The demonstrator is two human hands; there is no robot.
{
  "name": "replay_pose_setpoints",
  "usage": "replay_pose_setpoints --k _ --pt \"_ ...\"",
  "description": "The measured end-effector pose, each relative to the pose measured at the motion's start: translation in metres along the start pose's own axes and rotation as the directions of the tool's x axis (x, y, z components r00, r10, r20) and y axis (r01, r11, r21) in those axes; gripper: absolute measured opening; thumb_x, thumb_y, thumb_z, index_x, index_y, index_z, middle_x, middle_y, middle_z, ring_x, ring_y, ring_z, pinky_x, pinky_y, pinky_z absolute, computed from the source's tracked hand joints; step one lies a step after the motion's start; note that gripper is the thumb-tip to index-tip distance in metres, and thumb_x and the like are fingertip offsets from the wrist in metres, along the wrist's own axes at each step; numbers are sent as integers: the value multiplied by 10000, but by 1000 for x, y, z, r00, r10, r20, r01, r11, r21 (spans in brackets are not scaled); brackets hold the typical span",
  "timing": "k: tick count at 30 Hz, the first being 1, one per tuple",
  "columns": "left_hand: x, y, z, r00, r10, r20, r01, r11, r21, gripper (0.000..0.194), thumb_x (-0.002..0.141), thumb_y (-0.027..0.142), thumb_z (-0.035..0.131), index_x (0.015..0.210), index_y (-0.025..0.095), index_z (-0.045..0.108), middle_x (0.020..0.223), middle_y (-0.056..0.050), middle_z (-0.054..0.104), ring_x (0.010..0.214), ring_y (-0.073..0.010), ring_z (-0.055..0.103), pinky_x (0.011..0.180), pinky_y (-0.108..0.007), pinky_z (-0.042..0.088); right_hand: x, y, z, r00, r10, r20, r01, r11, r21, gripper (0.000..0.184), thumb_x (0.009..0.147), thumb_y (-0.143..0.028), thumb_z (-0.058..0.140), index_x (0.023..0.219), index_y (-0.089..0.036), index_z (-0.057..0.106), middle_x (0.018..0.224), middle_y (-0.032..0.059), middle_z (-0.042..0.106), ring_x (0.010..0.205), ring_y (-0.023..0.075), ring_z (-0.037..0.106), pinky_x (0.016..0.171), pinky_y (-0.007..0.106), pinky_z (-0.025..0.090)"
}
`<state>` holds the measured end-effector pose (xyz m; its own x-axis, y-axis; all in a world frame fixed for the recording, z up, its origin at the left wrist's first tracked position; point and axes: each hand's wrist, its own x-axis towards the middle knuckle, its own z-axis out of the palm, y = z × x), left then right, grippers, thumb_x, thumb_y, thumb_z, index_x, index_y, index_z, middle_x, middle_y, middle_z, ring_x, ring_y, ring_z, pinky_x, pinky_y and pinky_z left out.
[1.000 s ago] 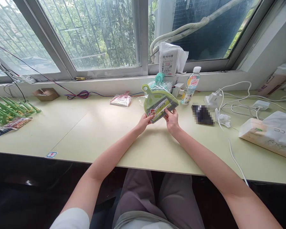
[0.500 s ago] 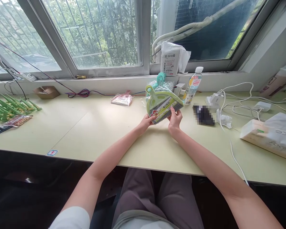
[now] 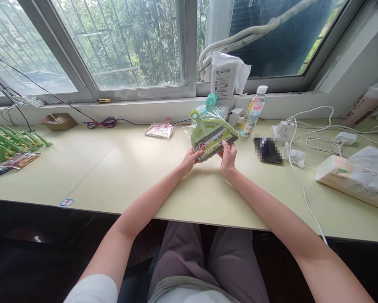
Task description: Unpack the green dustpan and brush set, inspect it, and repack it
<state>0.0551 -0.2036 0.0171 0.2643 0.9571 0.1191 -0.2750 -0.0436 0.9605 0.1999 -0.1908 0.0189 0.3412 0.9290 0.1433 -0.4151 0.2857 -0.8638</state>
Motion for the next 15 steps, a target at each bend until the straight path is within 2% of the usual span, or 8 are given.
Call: replay_pose_setpoints --k 3,6,9,11,13,15 --pt "-1 6 -4 1000 7 -9 -7 999 32 480 751 362 670 1146 130 528 1106 -141 662 853 -235 688 828 -385 506 -2 -1 1 993 9 116 -9 1000 0 380 677 -340 705 1001 -227 541 976 22 657 886 169 642 795 352 563" --pt "-6 18 -7 988 -83 129 65 988 139 517 797 465 611 1198 153 512 1099 -153 669 822 -245 692 800 -418 514 -2 -3 2 993 -19 115 16 999 28 398 672 -316 722 1010 -217 536 987 38 656 920 186 645 830 381 561" --pt "-11 28 -8 930 -224 290 134 944 300 544 801 559 575 1147 139 572 1114 -176 663 899 -267 675 844 -439 495 -1 -4 2 994 -43 97 36 997 67 405 684 -310 718 1034 -221 533 1024 47 650 972 195 640 862 390 554" --pt "-11 31 -7 903 -259 342 155 940 303 545 811 574 553 1161 156 576 1177 -167 637 1005 -275 641 889 -438 475 -1 -5 2 994 -43 96 35 996 87 422 687 -302 718 1058 -229 530 1046 46 649 987 195 641 877 392 551" --pt "-8 29 -7 927 -206 314 148 969 199 535 830 565 526 1223 202 538 1261 -133 592 1106 -272 591 918 -433 461 -1 -4 2 995 -32 91 23 994 103 436 688 -289 717 1076 -233 525 1052 44 651 986 192 645 890 391 549" --pt "-4 25 -8 975 -98 200 84 994 74 510 837 533 529 1246 228 511 1302 -104 563 1165 -257 551 945 -418 447 -1 -3 3 996 -10 84 0 993 114 435 694 -275 710 1085 -232 522 1037 42 657 976 188 651 895 390 550"
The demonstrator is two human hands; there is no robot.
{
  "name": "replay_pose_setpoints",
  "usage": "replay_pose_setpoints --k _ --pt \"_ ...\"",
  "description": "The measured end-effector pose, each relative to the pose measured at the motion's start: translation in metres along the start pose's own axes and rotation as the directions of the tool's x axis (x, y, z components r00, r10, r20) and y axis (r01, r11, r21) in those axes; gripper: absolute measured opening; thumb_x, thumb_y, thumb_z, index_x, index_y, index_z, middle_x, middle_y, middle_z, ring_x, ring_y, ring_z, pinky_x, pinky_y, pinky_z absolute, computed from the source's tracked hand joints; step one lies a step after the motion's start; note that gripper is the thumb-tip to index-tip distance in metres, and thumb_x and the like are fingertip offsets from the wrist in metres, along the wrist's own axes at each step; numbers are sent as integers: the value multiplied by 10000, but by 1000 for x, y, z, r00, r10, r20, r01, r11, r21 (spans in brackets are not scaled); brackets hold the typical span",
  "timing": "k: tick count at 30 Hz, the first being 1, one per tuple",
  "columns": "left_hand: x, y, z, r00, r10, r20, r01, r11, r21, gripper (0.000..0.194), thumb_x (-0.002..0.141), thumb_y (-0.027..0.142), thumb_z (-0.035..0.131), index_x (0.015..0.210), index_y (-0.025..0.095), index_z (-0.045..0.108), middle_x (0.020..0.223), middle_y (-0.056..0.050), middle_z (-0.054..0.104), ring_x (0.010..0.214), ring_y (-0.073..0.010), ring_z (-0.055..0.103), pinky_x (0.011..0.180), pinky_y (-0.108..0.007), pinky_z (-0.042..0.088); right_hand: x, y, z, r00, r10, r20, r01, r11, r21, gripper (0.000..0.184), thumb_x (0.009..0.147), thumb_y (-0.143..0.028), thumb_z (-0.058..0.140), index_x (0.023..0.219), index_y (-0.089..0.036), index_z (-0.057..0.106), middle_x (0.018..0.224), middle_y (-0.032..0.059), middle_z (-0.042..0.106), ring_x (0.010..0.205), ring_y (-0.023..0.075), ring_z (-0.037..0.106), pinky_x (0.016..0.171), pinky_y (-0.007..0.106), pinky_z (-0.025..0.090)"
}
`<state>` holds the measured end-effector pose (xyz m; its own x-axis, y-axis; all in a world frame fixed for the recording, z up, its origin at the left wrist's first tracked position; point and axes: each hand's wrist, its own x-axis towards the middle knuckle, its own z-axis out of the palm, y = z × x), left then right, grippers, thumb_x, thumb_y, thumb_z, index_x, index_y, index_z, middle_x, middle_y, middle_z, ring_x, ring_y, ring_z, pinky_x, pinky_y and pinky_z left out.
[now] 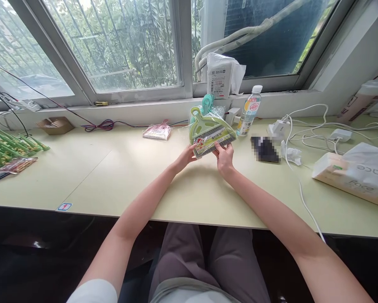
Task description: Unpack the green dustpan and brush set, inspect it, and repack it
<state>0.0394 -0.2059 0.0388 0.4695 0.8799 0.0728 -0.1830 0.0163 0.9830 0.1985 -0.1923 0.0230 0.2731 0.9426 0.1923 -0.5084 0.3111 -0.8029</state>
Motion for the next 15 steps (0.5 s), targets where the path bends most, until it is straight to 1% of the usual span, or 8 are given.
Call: replay_pose_setpoints --k 2,4,7,11,15 --pt "4 -3 -3 990 82 -114 -87 995 -40 473 825 475 572 1218 217 513 1293 -93 566 1172 -237 541 966 -400 437 -1 1 1 1000 25 -6 -25 1000 7 424 703 -262 698 1086 -231 520 1015 38 661 966 187 656 890 390 555" --pt "5 -5 -6 982 117 -147 -122 992 -27 469 791 398 637 1198 205 506 1274 -92 574 1139 -225 558 955 -395 449 -2 2 1 999 45 -6 -45 999 9 403 714 -252 686 1081 -231 520 1005 36 664 964 186 659 884 388 559" --pt "5 -8 -8 983 120 -139 -121 993 0 496 738 313 690 1175 182 496 1243 -109 583 1049 -222 602 902 -407 486 -3 4 1 998 58 0 -58 998 20 370 723 -231 673 1062 -228 526 1012 35 666 953 179 663 889 382 558" --pt "4 -9 -7 981 115 -154 -116 993 -1 492 723 281 689 1150 164 477 1185 -125 606 933 -224 654 848 -424 512 -4 5 1 998 58 -3 -58 998 19 347 736 -205 655 1059 -232 530 1024 27 668 943 161 665 909 368 548" --pt "2 -8 -8 992 85 -90 -86 996 -5 514 743 276 668 1185 186 421 1152 -116 620 828 -224 690 807 -414 527 -6 5 1 998 69 -4 -69 998 15 325 755 -188 636 1058 -238 533 1045 19 668 959 149 660 907 344 549"
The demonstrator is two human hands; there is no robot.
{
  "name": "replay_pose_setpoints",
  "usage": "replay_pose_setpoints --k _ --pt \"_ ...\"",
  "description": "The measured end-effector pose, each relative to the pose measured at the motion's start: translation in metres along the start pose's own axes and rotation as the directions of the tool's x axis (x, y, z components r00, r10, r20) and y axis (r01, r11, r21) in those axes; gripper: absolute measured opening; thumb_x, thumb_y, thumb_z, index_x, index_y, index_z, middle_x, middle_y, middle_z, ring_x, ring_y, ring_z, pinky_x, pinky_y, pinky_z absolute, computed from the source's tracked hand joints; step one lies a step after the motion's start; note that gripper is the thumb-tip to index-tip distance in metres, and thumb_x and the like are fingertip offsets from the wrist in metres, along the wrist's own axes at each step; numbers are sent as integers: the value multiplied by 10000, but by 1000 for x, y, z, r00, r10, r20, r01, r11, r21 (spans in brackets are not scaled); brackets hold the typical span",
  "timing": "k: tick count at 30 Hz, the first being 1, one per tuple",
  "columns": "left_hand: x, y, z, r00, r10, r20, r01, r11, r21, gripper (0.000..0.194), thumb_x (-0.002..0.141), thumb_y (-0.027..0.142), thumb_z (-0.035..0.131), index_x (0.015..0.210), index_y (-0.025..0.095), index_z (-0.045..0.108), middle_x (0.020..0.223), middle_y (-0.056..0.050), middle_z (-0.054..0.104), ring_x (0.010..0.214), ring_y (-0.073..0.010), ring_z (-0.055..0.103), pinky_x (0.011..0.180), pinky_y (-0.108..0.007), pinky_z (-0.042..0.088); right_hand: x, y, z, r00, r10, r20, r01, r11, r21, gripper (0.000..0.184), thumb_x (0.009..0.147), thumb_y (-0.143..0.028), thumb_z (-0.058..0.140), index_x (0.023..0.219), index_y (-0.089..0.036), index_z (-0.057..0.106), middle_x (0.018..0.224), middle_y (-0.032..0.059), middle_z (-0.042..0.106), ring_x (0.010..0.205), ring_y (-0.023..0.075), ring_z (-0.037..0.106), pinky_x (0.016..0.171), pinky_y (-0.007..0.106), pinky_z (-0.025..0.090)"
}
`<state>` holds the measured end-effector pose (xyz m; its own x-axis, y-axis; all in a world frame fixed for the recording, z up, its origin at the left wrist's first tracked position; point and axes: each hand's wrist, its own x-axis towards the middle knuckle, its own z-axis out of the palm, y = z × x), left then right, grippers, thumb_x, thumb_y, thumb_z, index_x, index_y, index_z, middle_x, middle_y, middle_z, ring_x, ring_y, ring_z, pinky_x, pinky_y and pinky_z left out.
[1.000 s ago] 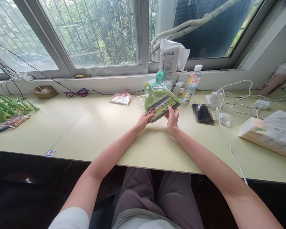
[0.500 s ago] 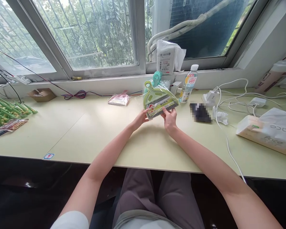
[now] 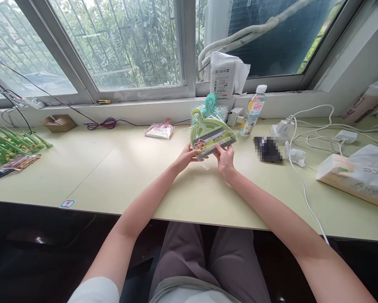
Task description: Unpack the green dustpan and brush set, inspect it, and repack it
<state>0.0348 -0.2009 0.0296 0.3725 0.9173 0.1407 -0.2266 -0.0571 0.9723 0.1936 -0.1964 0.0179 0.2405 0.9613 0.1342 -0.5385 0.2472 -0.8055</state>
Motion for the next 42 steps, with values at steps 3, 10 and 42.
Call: replay_pose_setpoints --k 3,10,42 --pt "0 0 0 1000 -20 -3 20 1000 -19 526 738 258 655 1188 199 391 1127 -99 628 791 -217 696 778 -386 537 3 -1 -1 999 43 18 -43 999 11 284 767 -149 617 1027 -238 542 1015 -2 681 915 126 671 899 315 552" --pt "8 0 -11 976 -90 -199 60 987 -150 504 645 135 585 1125 179 437 1076 -72 646 781 -192 676 680 -339 567 22 -11 -7 943 306 133 -292 950 -113 200 933 -226 394 883 -165 577 782 50 713 774 134 702 813 297 582" --pt "-4 10 -28 965 -254 62 248 965 89 414 744 245 695 1096 112 521 948 -134 687 509 -86 600 372 -152 351 46 -19 -42 815 -442 375 565 457 -687 155 793 -362 622 783 -221 685 994 59 632 963 222 592 927 406 438"
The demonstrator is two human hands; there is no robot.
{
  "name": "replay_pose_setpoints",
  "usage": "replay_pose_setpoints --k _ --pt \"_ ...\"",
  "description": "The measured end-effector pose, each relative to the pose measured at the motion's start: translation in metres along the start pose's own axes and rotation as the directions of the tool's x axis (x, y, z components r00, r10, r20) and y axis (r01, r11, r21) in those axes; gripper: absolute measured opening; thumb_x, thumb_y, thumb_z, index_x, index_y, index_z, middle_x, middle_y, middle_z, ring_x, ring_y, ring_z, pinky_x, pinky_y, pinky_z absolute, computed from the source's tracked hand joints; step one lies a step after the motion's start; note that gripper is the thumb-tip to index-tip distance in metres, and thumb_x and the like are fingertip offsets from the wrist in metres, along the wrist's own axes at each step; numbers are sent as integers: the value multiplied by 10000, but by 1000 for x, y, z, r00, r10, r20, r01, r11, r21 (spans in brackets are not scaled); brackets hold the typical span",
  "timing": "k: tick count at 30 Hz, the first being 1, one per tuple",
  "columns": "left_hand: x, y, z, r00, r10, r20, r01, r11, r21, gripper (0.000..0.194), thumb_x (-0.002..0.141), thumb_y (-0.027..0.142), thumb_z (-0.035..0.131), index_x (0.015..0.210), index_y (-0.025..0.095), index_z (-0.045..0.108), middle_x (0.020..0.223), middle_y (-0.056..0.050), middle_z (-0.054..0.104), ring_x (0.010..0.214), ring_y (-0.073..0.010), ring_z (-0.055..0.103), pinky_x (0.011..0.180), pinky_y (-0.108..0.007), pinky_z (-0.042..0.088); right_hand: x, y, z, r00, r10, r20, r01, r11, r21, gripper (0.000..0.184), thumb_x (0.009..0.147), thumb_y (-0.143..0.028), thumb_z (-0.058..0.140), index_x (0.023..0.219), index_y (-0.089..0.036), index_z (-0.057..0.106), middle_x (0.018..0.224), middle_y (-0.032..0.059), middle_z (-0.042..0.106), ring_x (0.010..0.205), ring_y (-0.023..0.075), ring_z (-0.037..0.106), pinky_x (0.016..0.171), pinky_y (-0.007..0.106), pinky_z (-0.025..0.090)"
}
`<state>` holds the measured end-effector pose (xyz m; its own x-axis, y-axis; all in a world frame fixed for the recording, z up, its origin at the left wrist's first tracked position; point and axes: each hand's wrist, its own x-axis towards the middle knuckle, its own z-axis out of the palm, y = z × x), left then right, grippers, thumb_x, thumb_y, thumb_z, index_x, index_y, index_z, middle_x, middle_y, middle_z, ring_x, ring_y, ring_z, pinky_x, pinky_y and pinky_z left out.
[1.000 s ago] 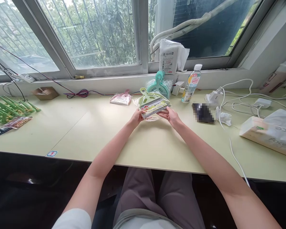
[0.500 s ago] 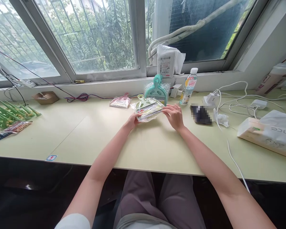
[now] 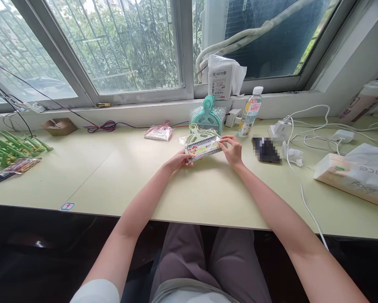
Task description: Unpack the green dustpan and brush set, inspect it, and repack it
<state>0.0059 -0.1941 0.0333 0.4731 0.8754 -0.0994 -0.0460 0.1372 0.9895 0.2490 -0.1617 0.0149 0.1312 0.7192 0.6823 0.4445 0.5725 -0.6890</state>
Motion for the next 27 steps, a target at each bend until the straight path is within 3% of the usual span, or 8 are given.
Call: replay_pose_setpoints --k 5,9,12,15,20,22,25,27 --pt "0 -2 -1 999 30 -13 -29 997 76 544 717 272 718 1186 145 472 971 -135 696 484 -91 590 387 -175 343 -2 12 3 985 155 73 -162 982 97 199 736 -329 670 892 -205 665 1099 80 597 977 217 582 910 416 465" --pt "7 -8 -3 999 27 -34 -24 994 107 577 710 299 719 1211 159 470 884 -87 700 462 -94 571 394 -195 361 -2 29 8 890 411 198 -449 864 227 640 654 -268 741 1248 -253 503 1152 72 611 909 199 611 901 449 479" --pt "9 -9 -2 996 21 -84 -11 993 119 535 754 405 674 1189 151 495 927 -101 686 483 -92 579 408 -198 375 -2 39 11 841 479 252 -540 775 330 665 612 -230 760 1236 -243 530 1045 52 656 897 199 624 908 439 486" --pt "3 -4 3 993 100 -60 -91 987 132 578 773 469 646 1252 201 465 1125 -129 630 655 -120 650 486 -189 415 -1 42 13 856 491 160 -515 792 328 555 632 -230 732 1169 -208 590 957 51 675 893 201 629 907 427 492" --pt "-5 4 14 971 200 132 -220 963 154 802 620 282 793 1326 282 414 1261 -123 559 853 -147 641 667 -222 459 -2 38 11 849 529 -7 -496 800 336 553 672 -232 687 1210 -214 561 908 36 677 852 183 642 865 413 519" --pt "-1 2 16 972 235 13 -233 951 203 754 625 280 787 1293 257 438 1190 -103 600 763 -112 630 616 -202 428 -4 35 12 849 528 10 -495 788 367 558 678 -237 681 1220 -217 551 858 17 675 789 175 644 845 419 525" --pt "7 -3 14 949 227 -219 -166 950 265 464 766 395 658 1147 171 517 938 -76 678 568 -74 569 490 -190 337 -8 25 16 875 482 51 -462 797 389 546 680 -259 694 1207 -230 555 822 -1 668 755 165 635 835 410 522" --pt "10 -5 11 939 196 -281 -114 952 283 328 838 410 565 1014 133 544 772 -71 683 475 -76 522 444 -202 292 -10 18 18 888 447 106 -448 793 412 543 687 -292 703 1207 -243 553 834 -2 665 764 164 631 832 400 520"
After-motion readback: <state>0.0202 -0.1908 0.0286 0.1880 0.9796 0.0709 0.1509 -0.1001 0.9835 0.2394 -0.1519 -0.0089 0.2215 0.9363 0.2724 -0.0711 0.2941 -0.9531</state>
